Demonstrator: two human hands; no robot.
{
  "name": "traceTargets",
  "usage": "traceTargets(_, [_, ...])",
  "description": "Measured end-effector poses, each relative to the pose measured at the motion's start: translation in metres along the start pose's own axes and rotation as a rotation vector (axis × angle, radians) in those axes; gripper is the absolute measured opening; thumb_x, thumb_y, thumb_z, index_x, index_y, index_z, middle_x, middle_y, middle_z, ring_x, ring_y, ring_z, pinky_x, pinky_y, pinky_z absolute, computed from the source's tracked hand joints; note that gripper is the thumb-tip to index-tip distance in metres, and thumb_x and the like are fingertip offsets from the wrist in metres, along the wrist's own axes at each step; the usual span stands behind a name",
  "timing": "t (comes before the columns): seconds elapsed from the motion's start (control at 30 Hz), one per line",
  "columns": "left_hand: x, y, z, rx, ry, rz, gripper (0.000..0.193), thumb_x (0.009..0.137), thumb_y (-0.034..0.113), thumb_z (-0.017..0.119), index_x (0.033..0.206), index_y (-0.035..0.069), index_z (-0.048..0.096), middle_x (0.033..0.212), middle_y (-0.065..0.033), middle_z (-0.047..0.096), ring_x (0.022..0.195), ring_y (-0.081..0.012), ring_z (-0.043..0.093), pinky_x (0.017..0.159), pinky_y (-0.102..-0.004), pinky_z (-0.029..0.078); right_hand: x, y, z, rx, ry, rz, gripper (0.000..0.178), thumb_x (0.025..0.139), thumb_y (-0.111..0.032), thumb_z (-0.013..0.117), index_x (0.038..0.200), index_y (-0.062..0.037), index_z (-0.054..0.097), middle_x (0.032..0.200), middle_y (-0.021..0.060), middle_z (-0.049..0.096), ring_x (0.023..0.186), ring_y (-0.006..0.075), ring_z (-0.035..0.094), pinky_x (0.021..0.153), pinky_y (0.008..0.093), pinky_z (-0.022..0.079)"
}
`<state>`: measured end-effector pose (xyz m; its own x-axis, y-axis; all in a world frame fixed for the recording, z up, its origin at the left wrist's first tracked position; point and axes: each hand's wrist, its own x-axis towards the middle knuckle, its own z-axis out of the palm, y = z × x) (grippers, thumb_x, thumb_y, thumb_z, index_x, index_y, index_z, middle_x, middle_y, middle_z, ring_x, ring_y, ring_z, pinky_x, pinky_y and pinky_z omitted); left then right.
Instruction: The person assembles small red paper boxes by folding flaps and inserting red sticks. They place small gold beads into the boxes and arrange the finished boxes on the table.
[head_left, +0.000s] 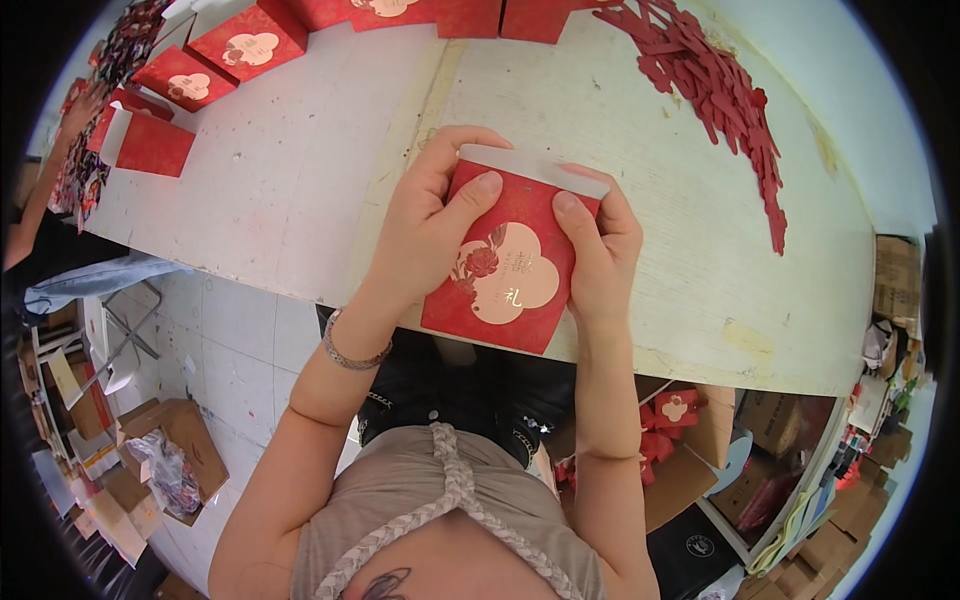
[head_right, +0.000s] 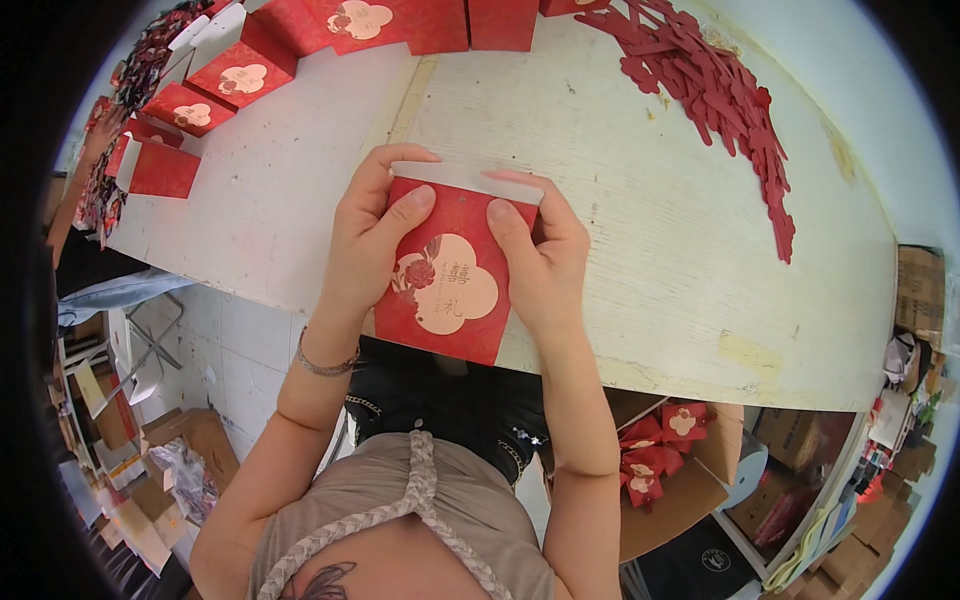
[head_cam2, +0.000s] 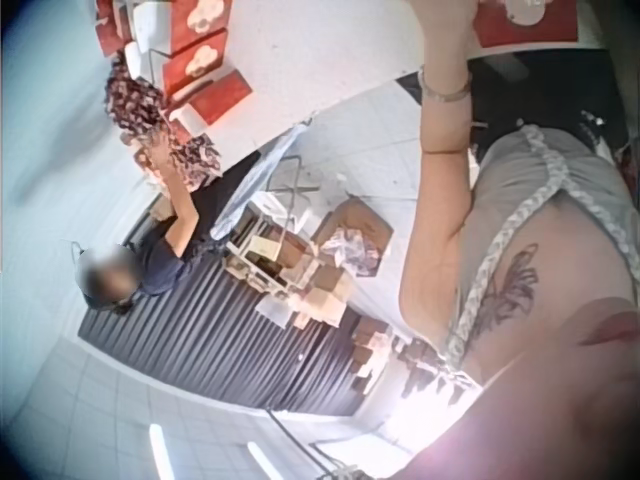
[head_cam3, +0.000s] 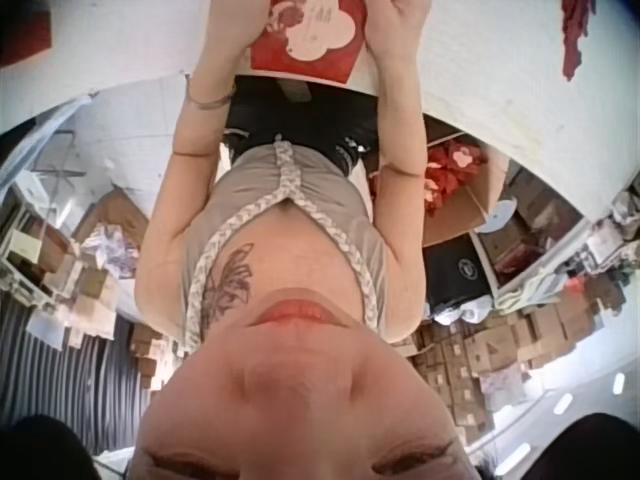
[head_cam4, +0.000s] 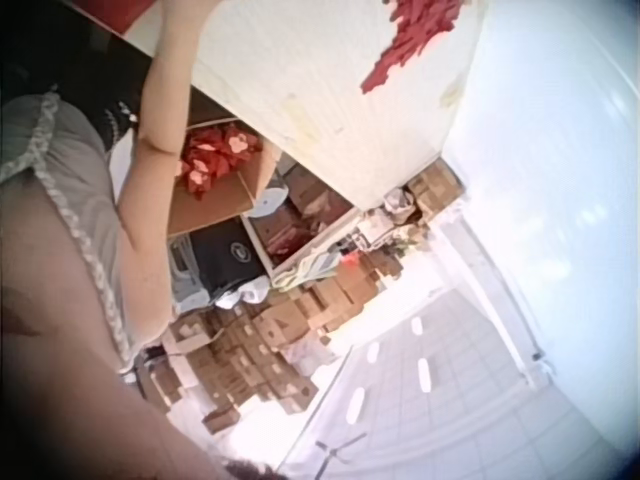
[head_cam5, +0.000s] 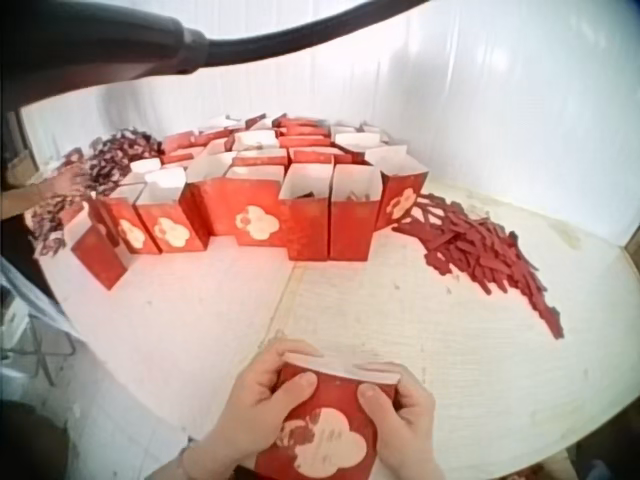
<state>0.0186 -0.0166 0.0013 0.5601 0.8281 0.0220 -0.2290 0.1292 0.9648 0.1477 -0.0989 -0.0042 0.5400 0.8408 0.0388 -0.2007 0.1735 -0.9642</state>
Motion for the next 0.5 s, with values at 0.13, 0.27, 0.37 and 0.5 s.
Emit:
traceTargets(0.13, [0.003, -0.010, -0.009, 0.011, -0.011, 0.064, 0.010, 0.088, 0.000, 0.051, 0.095, 0.001, 0.058, 0.089, -0.0018, 0.060, 0.078, -0.0065, 0.054, 0.071, -0.0209, 0.045, 0.001, 0.015, -0.010, -0.126, -0.093, -0.278, 0.010, 0.086, 0.003, 0.055, 0.087, -0.0023, 0.063, 0.094, 0.0066, 0.063, 0.080, 0.0090, 0.054, 0.067, 0.0205, 0.041])
traceTargets(0.27, [0.001, -0.010, -0.012, 0.111, -0.021, 0.073, 0.016, 0.085, -0.003, 0.046, 0.093, 0.002, 0.059, 0.085, -0.0015, 0.060, 0.077, -0.0064, 0.054, 0.071, -0.0208, 0.045, 0.000, 0.014, -0.010, -0.243, -0.057, -0.371, 0.013, 0.080, 0.007, 0.056, 0.079, -0.0031, 0.064, 0.089, 0.0092, 0.063, 0.075, 0.0113, 0.054, 0.063, 0.0209, 0.039])
traceTargets(0.37, [-0.005, -0.005, -0.006, 0.006, -0.034, 0.105, 0.012, 0.087, 0.000, 0.048, 0.090, 0.002, 0.060, 0.081, -0.0014, 0.061, 0.075, -0.0064, 0.054, 0.068, -0.0203, 0.045, -0.003, 0.016, -0.011, -0.275, -0.056, -0.487, 0.015, 0.076, 0.009, 0.054, 0.077, -0.0025, 0.063, 0.088, 0.0117, 0.064, 0.070, 0.0133, 0.055, 0.060, 0.0219, 0.040])
traceTargets(0.5, [-0.007, 0.007, -0.001, -0.014, 0.016, -0.212, 0.012, 0.092, 0.009, 0.054, 0.090, 0.001, 0.062, 0.082, -0.0016, 0.063, 0.071, -0.0069, 0.055, 0.064, -0.0209, 0.045, -0.002, 0.017, -0.013, -0.316, -0.077, -0.624, 0.016, 0.075, 0.010, 0.051, 0.077, -0.0019, 0.063, 0.089, 0.0129, 0.065, 0.065, 0.0133, 0.055, 0.055, 0.0228, 0.040])
